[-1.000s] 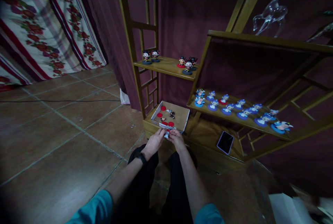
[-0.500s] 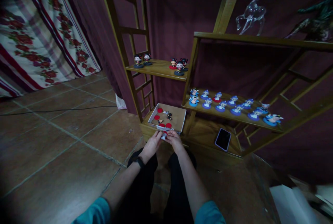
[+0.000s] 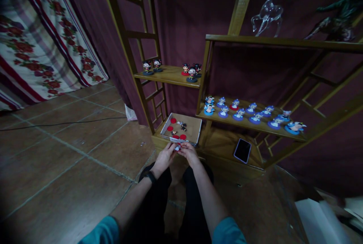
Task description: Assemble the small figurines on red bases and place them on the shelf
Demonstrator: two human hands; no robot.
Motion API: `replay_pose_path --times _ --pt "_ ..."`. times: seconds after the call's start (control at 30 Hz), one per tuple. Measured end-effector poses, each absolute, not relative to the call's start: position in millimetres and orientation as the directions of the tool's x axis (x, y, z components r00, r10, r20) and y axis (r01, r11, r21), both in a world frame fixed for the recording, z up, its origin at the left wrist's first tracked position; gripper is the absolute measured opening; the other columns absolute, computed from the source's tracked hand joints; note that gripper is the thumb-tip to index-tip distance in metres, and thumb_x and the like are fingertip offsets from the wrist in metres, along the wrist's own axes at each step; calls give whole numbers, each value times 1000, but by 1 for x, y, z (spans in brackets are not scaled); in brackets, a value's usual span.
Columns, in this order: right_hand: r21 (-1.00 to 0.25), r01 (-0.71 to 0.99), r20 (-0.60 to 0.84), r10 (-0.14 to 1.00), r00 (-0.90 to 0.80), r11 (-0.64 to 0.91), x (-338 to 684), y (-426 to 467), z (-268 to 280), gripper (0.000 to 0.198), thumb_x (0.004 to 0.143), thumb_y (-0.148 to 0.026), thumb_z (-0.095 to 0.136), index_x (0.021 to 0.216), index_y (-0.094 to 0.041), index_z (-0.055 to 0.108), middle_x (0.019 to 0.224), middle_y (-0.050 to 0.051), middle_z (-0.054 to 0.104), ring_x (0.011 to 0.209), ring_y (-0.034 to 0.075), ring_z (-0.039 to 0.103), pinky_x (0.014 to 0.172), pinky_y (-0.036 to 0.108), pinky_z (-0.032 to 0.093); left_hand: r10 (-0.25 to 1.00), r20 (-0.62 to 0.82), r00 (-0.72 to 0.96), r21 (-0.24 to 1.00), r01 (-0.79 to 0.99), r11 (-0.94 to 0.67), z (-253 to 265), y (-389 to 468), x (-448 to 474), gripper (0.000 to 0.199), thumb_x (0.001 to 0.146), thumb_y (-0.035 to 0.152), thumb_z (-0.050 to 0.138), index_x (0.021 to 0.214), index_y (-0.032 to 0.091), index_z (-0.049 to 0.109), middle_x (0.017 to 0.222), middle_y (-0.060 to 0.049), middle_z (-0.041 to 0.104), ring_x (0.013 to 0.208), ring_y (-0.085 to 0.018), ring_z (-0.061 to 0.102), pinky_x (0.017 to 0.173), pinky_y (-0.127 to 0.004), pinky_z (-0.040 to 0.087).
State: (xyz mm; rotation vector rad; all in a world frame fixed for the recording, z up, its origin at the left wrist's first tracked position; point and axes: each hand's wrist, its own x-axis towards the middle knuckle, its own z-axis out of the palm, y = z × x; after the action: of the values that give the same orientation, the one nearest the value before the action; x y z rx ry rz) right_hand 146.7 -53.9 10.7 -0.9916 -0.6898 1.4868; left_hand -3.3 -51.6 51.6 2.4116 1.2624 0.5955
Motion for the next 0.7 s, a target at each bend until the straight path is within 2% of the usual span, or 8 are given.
replay_pose_path --times 0.1,0.23,0.43,0.57,0.7 --pt "-871 -466 -189 982 25 -156 147 -55 12 24 56 -22 68 78 -22 57 79 -1 65 77 14 62 76 33 48 835 219 505 539 651 -535 49 -50 -4 34 82 21 43 116 25 44 112 -6 49 89 -16 56 73 -25 44" --pt "-877 -455 -185 982 26 -153 146 -56 13 25 58 -23 67 81 -21 57 82 0 65 78 15 62 75 32 48 854 227 468 666 565 -487 42 -43 -5 35 77 17 49 111 23 48 104 -6 55 86 -16 57 75 -28 45" --pt "-874 -443 -214 977 -20 -201 146 -56 13 31 59 -26 68 88 -21 58 86 2 66 76 14 63 75 32 48 890 182 419 886 323 -333 26 -30 -6 30 72 23 56 101 16 54 87 -4 63 78 -14 59 72 -27 46" --pt "-863 -461 -207 977 -50 -207 145 -55 10 31 62 -27 67 91 -20 58 88 3 67 78 14 63 78 33 47 909 171 381 916 279 -289 20 -26 -6 34 69 27 60 100 14 56 83 -4 64 72 -13 59 68 -26 46" --pt "-855 -469 -225 973 -49 -221 145 -53 8 31 61 -26 67 91 -20 59 86 3 67 76 15 64 78 34 48 914 174 367 917 278 -286 19 -26 -6 35 69 27 61 102 15 56 85 -4 64 74 -13 59 70 -27 46"
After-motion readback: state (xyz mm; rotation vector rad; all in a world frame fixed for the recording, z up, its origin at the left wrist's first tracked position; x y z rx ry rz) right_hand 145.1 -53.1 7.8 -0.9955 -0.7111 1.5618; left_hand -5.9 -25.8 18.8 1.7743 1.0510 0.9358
